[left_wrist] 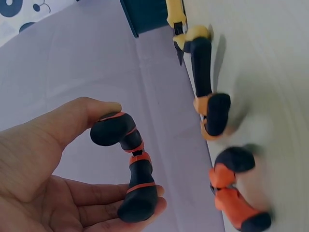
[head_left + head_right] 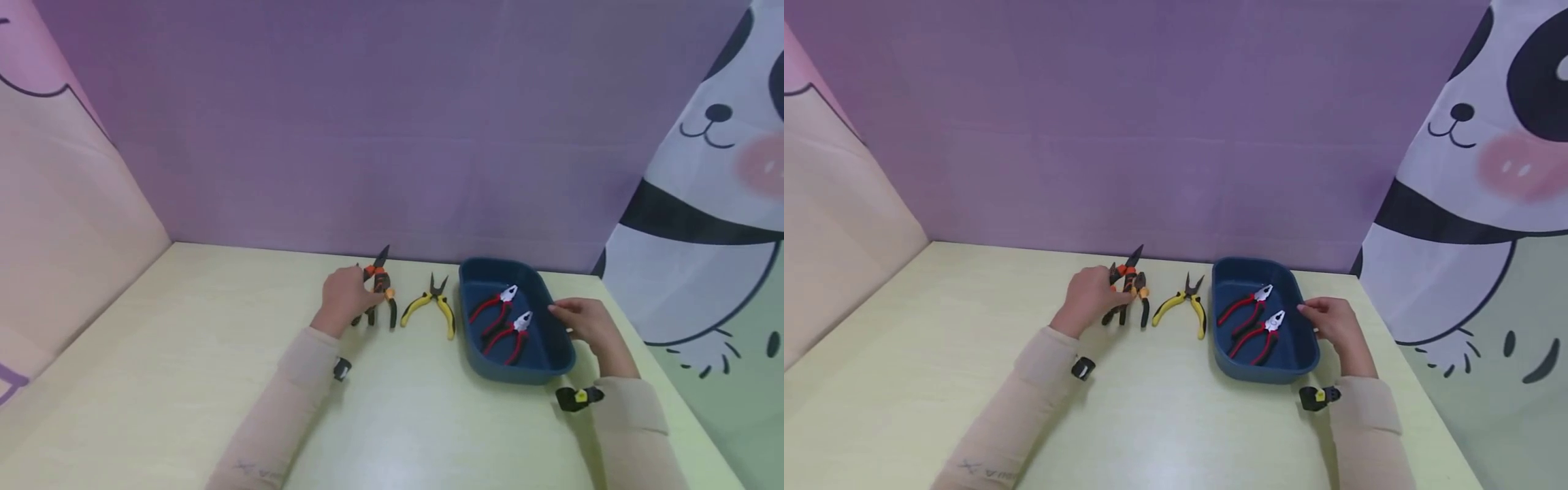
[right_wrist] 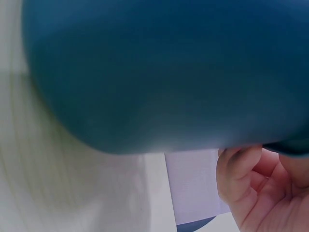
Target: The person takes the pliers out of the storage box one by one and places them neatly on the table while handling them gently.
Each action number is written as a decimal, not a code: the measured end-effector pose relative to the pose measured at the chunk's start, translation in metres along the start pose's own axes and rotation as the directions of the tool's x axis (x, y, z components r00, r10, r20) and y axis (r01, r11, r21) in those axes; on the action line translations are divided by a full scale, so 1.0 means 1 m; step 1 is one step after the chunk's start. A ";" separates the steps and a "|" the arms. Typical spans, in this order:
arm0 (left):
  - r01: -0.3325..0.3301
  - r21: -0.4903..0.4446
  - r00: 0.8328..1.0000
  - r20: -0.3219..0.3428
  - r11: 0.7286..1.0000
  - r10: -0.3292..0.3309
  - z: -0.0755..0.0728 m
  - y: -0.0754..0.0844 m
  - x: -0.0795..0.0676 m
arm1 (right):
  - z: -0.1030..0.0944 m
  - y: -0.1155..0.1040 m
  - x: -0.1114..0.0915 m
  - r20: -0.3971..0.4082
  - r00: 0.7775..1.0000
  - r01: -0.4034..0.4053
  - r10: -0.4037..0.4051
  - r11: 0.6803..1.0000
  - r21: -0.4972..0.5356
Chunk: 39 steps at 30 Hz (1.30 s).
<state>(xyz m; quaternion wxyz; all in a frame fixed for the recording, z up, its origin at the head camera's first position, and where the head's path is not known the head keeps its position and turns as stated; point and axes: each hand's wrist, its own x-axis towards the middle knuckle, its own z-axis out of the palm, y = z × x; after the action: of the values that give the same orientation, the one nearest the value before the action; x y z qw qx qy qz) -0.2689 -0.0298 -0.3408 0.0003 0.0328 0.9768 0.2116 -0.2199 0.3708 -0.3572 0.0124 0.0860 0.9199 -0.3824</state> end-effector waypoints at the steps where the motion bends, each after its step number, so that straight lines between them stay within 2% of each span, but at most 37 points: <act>1: 0.006 -0.006 1.000 0.000 1.000 -0.006 0.000 -0.002 0.000 | 0.000 0.000 0.000 0.000 1.000 -0.003 0.003 1.000 -0.002; 13: 0.048 -0.049 0.999 0.005 0.998 -0.048 -0.006 -0.029 0.004 | 0.001 0.002 0.003 -0.006 1.000 -0.016 0.016 1.000 -0.001; 21: 0.083 -0.010 0.997 0.005 0.997 -0.083 -0.009 -0.045 0.008 | 0.003 0.000 0.003 -0.006 1.000 0.017 -0.017 1.000 0.026; 28: 0.106 0.012 0.994 0.021 0.994 -0.106 -0.012 -0.057 0.010 | 0.004 -0.001 0.002 0.001 1.000 0.008 -0.008 1.000 0.012; 39: 0.161 -0.017 0.986 0.043 0.987 -0.161 -0.012 -0.071 0.013 | 0.002 0.000 0.002 -0.002 1.000 0.002 -0.002 1.000 0.005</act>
<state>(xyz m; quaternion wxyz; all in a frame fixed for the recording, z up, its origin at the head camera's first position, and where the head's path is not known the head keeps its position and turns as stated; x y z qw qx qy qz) -0.2863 -0.0989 -0.3588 0.0379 -0.0419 0.9739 0.2200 -0.2219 0.3697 -0.3593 0.0108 0.0855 0.9190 -0.3848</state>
